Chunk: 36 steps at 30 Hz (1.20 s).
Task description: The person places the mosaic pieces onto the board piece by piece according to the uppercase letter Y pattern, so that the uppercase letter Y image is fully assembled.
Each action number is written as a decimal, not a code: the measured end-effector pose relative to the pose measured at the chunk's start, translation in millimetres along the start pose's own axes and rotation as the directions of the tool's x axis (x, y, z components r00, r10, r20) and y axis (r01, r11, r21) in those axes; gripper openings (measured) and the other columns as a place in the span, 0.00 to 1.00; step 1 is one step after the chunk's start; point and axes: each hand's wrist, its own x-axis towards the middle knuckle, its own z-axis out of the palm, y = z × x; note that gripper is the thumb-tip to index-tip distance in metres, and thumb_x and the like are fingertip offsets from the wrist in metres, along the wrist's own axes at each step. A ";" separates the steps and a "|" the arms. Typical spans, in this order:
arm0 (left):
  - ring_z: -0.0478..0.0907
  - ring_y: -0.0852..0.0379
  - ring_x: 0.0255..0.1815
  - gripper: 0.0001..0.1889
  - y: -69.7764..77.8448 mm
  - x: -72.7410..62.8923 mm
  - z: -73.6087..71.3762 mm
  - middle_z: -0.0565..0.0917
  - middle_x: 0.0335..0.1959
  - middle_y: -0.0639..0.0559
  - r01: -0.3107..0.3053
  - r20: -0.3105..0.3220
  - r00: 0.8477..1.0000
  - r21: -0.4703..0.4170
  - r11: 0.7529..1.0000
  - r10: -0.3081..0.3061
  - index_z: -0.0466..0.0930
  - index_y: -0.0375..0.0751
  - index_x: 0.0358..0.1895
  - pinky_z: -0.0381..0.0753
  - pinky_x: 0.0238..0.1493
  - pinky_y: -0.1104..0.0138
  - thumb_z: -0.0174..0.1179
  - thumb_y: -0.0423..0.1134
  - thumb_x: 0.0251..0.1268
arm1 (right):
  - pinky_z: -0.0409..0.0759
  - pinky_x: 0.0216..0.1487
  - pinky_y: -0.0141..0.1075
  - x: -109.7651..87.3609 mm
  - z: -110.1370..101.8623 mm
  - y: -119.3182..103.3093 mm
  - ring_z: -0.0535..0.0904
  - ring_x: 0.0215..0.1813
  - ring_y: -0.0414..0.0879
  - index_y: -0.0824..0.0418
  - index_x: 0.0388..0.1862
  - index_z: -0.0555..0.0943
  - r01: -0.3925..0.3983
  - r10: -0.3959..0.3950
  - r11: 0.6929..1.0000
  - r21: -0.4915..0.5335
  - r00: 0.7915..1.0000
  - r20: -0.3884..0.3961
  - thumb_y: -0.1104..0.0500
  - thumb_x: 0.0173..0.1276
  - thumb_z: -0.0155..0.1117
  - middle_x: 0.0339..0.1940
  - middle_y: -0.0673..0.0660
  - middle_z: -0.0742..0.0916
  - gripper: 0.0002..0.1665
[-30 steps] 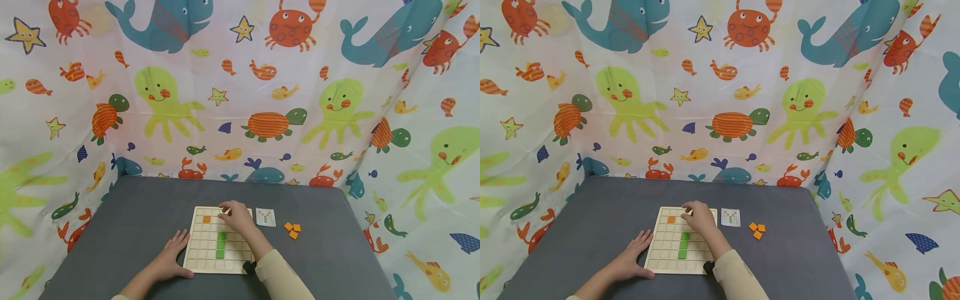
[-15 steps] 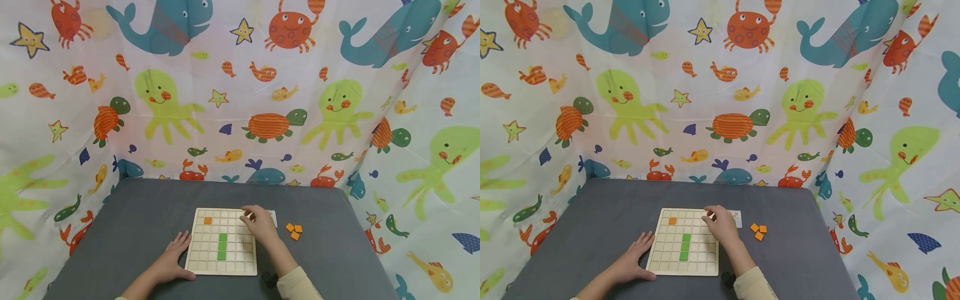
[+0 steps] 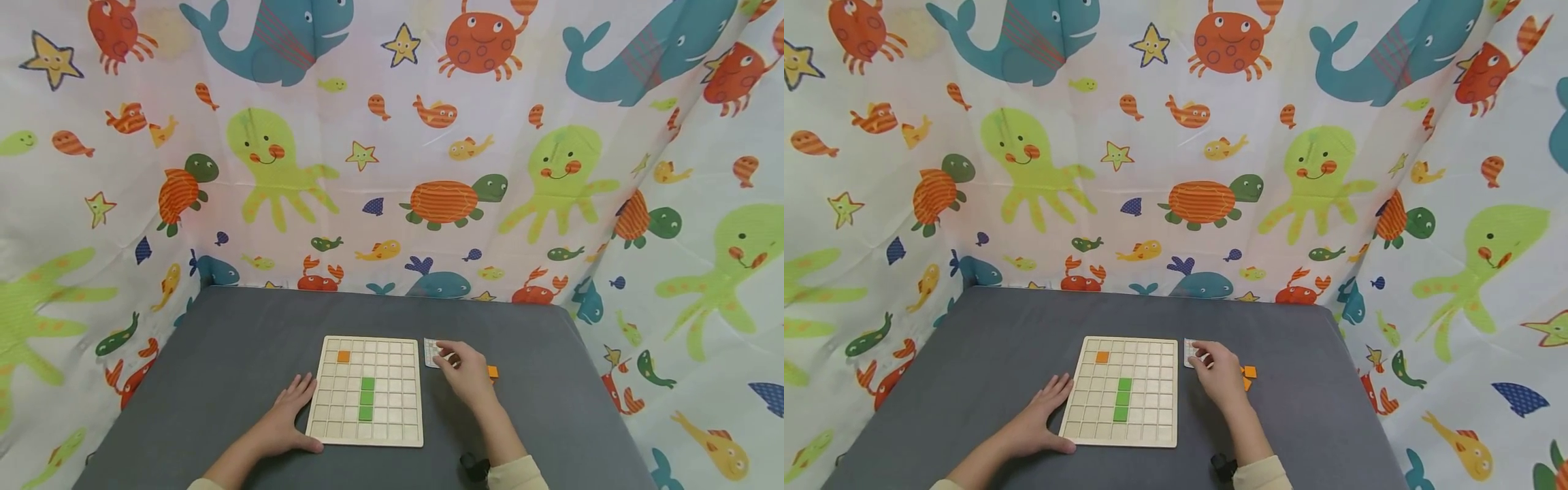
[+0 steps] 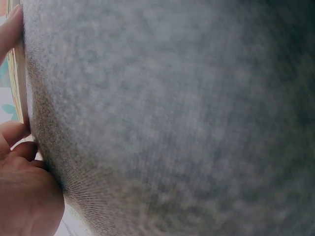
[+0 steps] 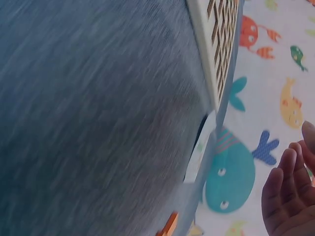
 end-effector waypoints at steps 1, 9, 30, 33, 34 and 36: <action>0.36 0.36 0.84 0.71 -0.3 0.2 0.3 0.48 0.83 0.41 -0.001 -0.001 1.000 0.000 1.000 0.001 0.51 0.40 0.81 0.40 0.78 0.36 0.80 0.66 0.32 | 0.84 0.37 0.33 -1.3 -3.1 3.7 0.83 0.35 0.44 0.59 0.51 0.87 -0.014 0.014 1.000 -0.009 1.000 -0.006 0.62 0.62 0.76 0.36 0.53 0.87 0.18; 0.35 0.36 0.84 0.71 0.0 -1.3 -0.2 0.47 0.84 0.40 -0.006 -0.013 1.000 -0.013 1.000 0.006 0.50 0.39 0.81 0.39 0.78 0.37 0.81 0.65 0.33 | 0.86 0.43 0.34 -9.2 -31.2 35.0 0.83 0.43 0.46 0.55 0.54 0.86 -0.134 0.134 0.989 -0.061 0.991 -0.001 0.59 0.64 0.75 0.46 0.54 0.88 0.19; 0.36 0.35 0.84 0.71 1.8 -2.0 -2.4 0.48 0.83 0.39 -0.012 -0.010 1.000 -0.009 1.000 0.012 0.50 0.37 0.81 0.39 0.77 0.35 0.81 0.64 0.32 | 0.76 0.59 0.62 -12.8 -70.6 103.1 0.79 0.60 0.64 0.59 0.62 0.82 -0.363 0.389 0.914 -0.181 0.911 0.138 0.66 0.62 0.73 0.60 0.67 0.83 0.27; 0.36 0.35 0.84 0.71 2.5 -2.1 -2.5 0.48 0.83 0.39 -0.011 -0.008 1.000 -0.007 1.000 0.011 0.51 0.37 0.81 0.39 0.77 0.35 0.81 0.65 0.33 | 0.75 0.60 0.62 -9.6 -69.8 106.2 0.78 0.62 0.64 0.58 0.61 0.83 -0.358 0.394 0.911 -0.205 0.902 0.178 0.67 0.62 0.72 0.61 0.66 0.82 0.27; 0.36 0.35 0.84 0.71 2.6 -2.1 -2.5 0.48 0.83 0.39 -0.010 -0.008 1.000 -0.006 1.000 0.010 0.51 0.37 0.81 0.39 0.77 0.35 0.81 0.65 0.32 | 0.75 0.60 0.63 -8.4 -69.6 107.0 0.77 0.62 0.64 0.58 0.61 0.83 -0.351 0.391 0.912 -0.213 0.900 0.194 0.67 0.63 0.72 0.62 0.66 0.82 0.26; 0.36 0.35 0.84 0.71 3.4 -2.1 -2.7 0.48 0.83 0.40 -0.009 -0.009 1.000 -0.012 1.000 0.009 0.51 0.38 0.81 0.39 0.77 0.35 0.81 0.65 0.32 | 0.73 0.62 0.63 -5.8 -69.5 108.7 0.77 0.64 0.64 0.57 0.60 0.84 -0.343 0.389 0.913 -0.221 0.896 0.215 0.67 0.63 0.72 0.62 0.65 0.82 0.26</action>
